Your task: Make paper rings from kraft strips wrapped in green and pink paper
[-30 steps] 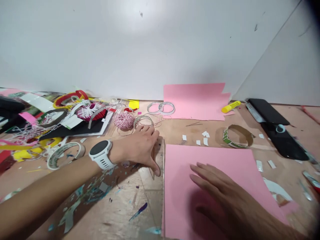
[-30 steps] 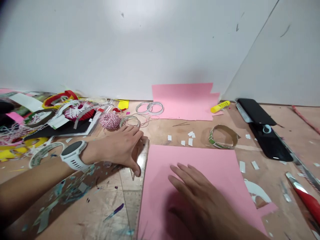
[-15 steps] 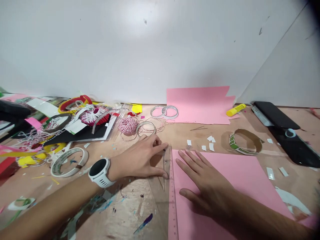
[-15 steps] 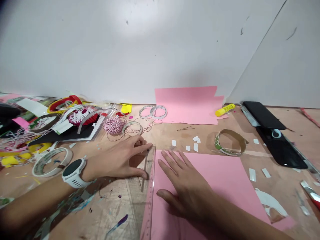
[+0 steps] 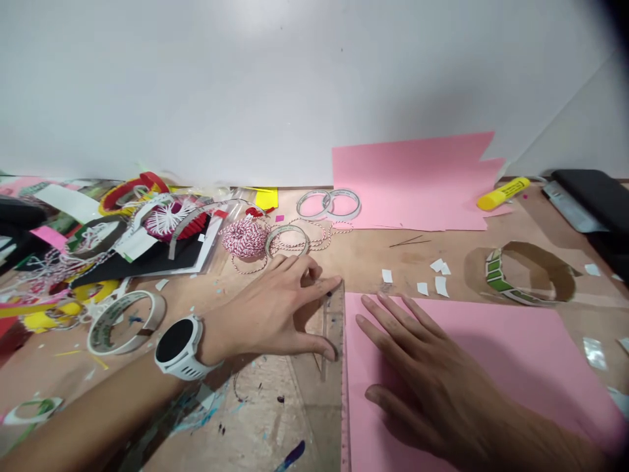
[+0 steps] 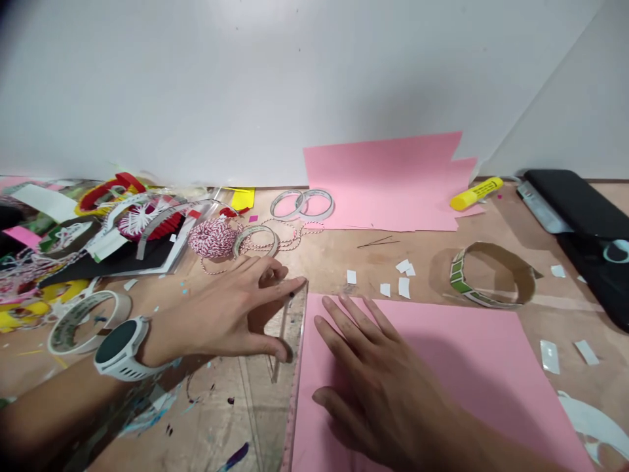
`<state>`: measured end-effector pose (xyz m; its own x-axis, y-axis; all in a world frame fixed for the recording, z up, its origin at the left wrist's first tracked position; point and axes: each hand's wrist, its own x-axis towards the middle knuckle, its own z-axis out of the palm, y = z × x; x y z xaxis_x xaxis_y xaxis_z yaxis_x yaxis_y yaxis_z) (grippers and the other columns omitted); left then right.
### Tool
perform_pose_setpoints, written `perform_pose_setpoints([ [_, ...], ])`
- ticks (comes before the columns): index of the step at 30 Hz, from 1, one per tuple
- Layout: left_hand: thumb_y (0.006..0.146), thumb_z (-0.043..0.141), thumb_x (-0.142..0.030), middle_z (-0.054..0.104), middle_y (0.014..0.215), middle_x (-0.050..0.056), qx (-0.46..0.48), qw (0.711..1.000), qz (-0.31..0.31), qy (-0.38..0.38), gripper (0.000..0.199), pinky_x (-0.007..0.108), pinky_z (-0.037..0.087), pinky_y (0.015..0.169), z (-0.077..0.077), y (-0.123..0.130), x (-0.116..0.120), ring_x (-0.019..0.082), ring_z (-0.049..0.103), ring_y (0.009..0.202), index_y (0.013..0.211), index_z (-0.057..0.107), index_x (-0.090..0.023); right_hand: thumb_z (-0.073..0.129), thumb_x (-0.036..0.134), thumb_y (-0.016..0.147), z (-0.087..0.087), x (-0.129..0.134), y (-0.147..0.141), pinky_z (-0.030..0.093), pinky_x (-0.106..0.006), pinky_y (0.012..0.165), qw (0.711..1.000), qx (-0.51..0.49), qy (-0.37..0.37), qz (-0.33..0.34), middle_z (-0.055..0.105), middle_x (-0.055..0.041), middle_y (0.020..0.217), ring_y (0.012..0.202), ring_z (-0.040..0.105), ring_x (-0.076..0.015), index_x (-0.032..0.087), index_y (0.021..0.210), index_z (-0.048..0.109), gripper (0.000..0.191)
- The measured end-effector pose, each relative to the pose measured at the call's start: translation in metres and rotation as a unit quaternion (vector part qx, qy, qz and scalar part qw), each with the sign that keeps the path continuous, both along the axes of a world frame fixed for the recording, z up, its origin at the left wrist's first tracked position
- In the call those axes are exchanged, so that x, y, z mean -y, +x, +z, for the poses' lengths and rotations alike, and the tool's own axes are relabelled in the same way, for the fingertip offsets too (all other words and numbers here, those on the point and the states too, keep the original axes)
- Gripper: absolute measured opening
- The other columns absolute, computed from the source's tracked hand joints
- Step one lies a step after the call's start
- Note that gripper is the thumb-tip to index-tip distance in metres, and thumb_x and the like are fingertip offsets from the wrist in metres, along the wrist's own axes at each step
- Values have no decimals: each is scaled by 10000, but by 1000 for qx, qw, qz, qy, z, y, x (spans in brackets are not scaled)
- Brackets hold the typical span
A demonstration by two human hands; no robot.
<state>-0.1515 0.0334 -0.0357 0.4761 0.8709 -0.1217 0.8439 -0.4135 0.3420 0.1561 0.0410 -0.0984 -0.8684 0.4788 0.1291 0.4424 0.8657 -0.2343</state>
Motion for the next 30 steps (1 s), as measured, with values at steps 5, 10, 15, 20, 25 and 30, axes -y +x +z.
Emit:
perform_pose_setpoints([
  [5, 766, 568, -885, 533, 1268, 130, 4, 1000, 0, 0, 956, 500, 452, 982, -3, -1, -3, 338, 502, 1143, 1534, 480, -322, 537, 550, 939, 3, -1, -2, 362, -641, 1225, 1000, 15, 7, 8, 241, -75, 1714, 1567, 233, -390, 196, 1653, 243, 851],
  [10, 760, 580, -882, 536, 1256, 122, 5, 1000, -4, -5, 956, 487, 462, 972, -2, -1, -4, 332, 503, 1140, 1534, 477, -331, 523, 552, 954, 5, -1, 0, 344, -635, 1238, 1000, 23, 3, 6, 240, -90, 1716, 1575, 210, -385, 184, 1643, 273, 821],
  [15, 767, 554, -892, 517, 1286, 129, -7, 1000, -6, -10, 966, 499, 461, 982, -2, -2, -4, 332, 498, 1151, 1548, 456, -331, 530, 558, 954, 9, -3, -2, 349, -641, 1234, 1000, 12, 1, 12, 245, -88, 1714, 1572, 227, -383, 186, 1642, 273, 824],
  [20, 775, 542, -892, 519, 1288, 132, -12, 1000, -7, -8, 959, 506, 460, 978, -2, -1, -4, 337, 494, 1157, 1551, 450, -337, 528, 563, 955, 9, -5, -5, 355, -630, 1238, 1000, 11, 4, 14, 257, -74, 1710, 1569, 246, -373, 190, 1643, 271, 824],
  [25, 781, 539, -888, 518, 1294, 128, -10, 1000, -6, -9, 958, 509, 454, 992, -2, 0, -4, 337, 495, 1169, 1559, 441, -337, 512, 562, 963, 7, -3, -2, 345, -627, 1244, 1000, 20, 0, 8, 264, -85, 1707, 1569, 244, -369, 192, 1649, 254, 820],
  [30, 769, 534, -901, 524, 1289, 127, -12, 1000, -5, -8, 980, 504, 459, 987, -3, -1, -4, 333, 506, 1151, 1559, 444, -328, 536, 546, 952, 7, -3, -3, 345, -634, 1243, 1000, 10, 0, 9, 259, -75, 1708, 1569, 239, -372, 218, 1660, 211, 846],
])
